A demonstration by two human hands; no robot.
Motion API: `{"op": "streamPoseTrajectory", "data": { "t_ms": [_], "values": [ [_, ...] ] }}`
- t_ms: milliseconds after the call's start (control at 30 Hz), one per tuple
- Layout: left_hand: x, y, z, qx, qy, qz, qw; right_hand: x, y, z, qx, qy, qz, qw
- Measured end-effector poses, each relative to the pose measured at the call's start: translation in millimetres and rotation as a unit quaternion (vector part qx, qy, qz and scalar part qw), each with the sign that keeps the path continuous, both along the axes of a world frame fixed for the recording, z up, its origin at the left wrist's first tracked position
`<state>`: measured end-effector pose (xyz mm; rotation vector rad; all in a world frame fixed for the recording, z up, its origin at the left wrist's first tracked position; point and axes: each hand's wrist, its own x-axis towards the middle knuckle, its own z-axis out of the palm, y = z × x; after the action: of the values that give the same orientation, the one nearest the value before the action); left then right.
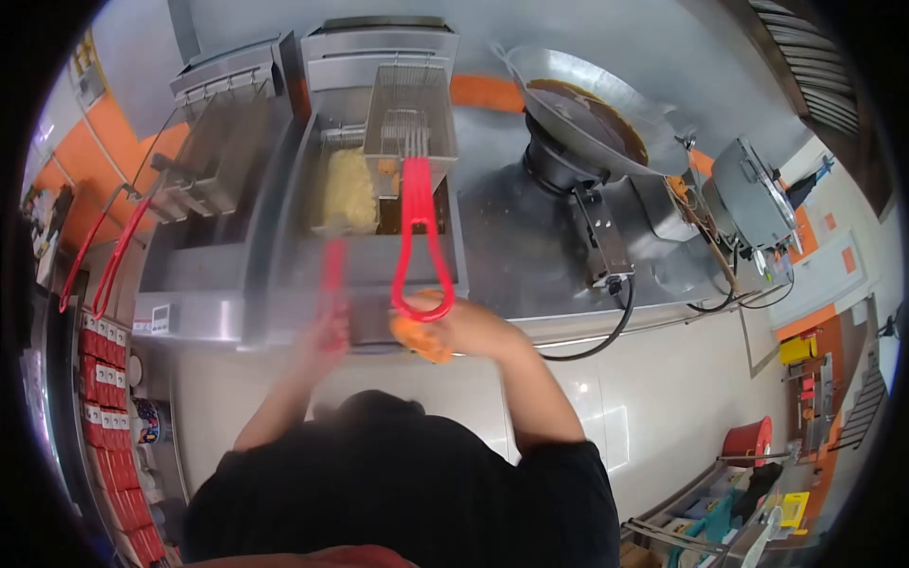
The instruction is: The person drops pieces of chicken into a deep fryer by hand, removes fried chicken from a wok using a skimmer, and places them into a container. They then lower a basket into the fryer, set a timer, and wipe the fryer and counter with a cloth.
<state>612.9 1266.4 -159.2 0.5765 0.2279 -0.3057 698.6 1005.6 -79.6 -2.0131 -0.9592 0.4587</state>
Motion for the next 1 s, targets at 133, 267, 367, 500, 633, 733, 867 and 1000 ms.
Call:
{"op": "streamPoseTrajectory", "data": {
  "t_ms": [133,267,367,500,633,733,867,1000],
  "values": [
    [0.6,5.9,-3.1,0.057,0.009,0.04,0.998,31.8,-137.0,-32.6,-0.145,-0.104,-0.466,0.866],
    [-5.7,3.3,26.8,0.154,0.014,0.082,0.985,70.6,-155.2,-87.4,-0.38,-0.16,-0.461,0.786],
    [-6.1,1.4,36.8,0.19,0.076,0.11,0.973,79.0,-100.6,-143.2,-0.33,-0.233,-0.331,0.853],
    [-8.2,6.1,37.7,0.227,0.091,0.116,0.963,93.1,-107.5,-79.9,-0.138,-0.033,-0.203,0.969],
    [-11.1,7.5,36.4,0.231,0.1,0.126,0.96,179.5,-152.9,-75.3,-0.278,-0.169,-0.53,0.783],
    [-8.5,2.2,25.8,0.217,0.097,0.159,0.958,235.3,-151.8,-134.5,-0.333,-0.25,-0.584,0.697],
    [-8.0,9.4,12.0,0.229,0.059,0.159,0.959,294.6,-86.7,-153.9,-0.278,-0.235,-0.413,0.835],
    [-17.8,12.1,32.6,0.27,0.106,0.17,0.942,254.1,-38.4,-154.1,-0.036,-0.301,-0.258,0.917]
  ]
}}
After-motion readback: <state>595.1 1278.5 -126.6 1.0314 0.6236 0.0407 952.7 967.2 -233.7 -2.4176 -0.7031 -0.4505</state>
